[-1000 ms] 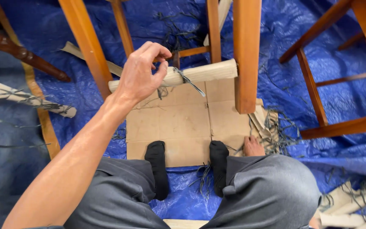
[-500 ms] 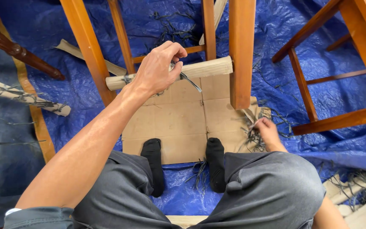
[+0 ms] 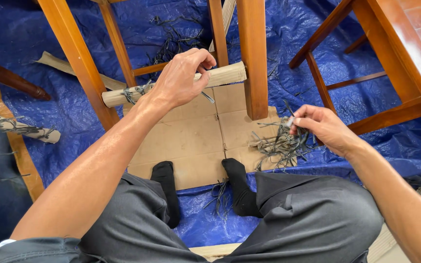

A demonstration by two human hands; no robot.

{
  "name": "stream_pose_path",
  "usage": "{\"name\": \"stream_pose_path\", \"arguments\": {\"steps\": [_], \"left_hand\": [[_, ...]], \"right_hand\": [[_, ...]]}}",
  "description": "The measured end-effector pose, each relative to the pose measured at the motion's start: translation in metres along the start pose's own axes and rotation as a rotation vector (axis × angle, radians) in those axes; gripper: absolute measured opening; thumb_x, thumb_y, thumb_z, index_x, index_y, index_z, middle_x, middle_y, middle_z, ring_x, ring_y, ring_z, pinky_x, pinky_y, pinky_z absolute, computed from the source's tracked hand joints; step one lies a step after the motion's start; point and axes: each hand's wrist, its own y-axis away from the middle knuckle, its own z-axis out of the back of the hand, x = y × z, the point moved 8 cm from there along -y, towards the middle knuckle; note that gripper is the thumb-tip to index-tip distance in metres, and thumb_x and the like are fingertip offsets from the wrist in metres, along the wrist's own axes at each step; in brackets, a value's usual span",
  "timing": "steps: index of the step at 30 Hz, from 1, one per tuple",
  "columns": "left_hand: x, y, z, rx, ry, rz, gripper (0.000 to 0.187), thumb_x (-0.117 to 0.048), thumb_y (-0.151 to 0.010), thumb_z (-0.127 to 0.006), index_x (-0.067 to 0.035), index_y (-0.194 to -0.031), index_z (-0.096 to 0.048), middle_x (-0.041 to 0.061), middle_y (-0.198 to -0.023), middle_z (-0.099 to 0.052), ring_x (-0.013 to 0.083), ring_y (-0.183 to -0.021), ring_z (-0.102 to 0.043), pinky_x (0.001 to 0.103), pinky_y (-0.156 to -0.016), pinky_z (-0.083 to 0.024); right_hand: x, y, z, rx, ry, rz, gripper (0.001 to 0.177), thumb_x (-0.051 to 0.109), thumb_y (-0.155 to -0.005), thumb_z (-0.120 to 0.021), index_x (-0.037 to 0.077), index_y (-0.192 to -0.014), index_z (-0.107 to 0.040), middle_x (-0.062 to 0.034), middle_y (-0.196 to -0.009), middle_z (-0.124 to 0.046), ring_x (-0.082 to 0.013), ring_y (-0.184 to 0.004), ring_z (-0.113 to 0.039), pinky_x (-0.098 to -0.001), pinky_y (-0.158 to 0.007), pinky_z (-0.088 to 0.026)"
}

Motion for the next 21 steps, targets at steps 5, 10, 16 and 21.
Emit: {"name": "stream_pose_path", "arguments": {"steps": [5, 10, 16, 21], "left_hand": [[-0.024, 0.008, 0.002, 0.061, 0.075, -0.076, 0.015, -0.002, -0.091, -0.066, 0.0, -0.106, -0.065, 0.011, -0.101, -0.07, 0.0197, -0.087, -0.073, 0.036, -0.078, -0.057], [-0.03, 0.013, 0.003, 0.098, 0.082, -0.042, 0.015, -0.006, -0.093, -0.067, 0.0, -0.107, -0.066, 0.011, -0.101, -0.071, 0.0198, -0.087, -0.073, 0.036, -0.073, -0.058], [-0.048, 0.01, -0.025, 0.261, 0.244, 0.041, 0.036, -0.027, -0.09, -0.076, -0.002, -0.115, -0.067, 0.011, -0.104, -0.074, 0.0197, -0.084, -0.074, 0.035, -0.071, -0.06], [-0.056, 0.008, -0.042, 0.381, 0.209, 0.11, 0.05, -0.039, -0.084, -0.084, -0.003, -0.116, -0.069, 0.013, -0.089, -0.076, 0.0179, -0.077, -0.074, 0.034, -0.067, -0.057]], "right_hand": [[0.056, -0.003, -0.053, 0.193, 0.181, 0.107, 0.011, 0.013, -0.097, -0.062, 0.003, -0.099, -0.067, -0.0078, -0.091, -0.075, -0.013, -0.09, -0.069, -0.0292, -0.088, -0.053], [0.061, -0.008, -0.078, 0.205, 0.202, 0.075, 0.013, 0.011, -0.096, -0.063, 0.001, -0.099, -0.07, -0.0046, -0.101, -0.077, -0.0085, -0.097, -0.068, -0.0268, -0.089, -0.052], [0.078, -0.005, -0.103, 0.221, 0.291, 0.187, 0.016, 0.013, -0.094, -0.066, 0.002, -0.102, -0.073, -0.0032, -0.095, -0.076, -0.0074, -0.09, -0.068, -0.0262, -0.084, -0.055], [0.085, -0.023, -0.125, 0.17, 0.251, 0.168, 0.021, 0.015, -0.105, -0.066, -0.004, -0.101, -0.069, -0.0069, -0.083, -0.058, -0.0129, -0.074, -0.046, -0.0322, -0.063, -0.036]]}}
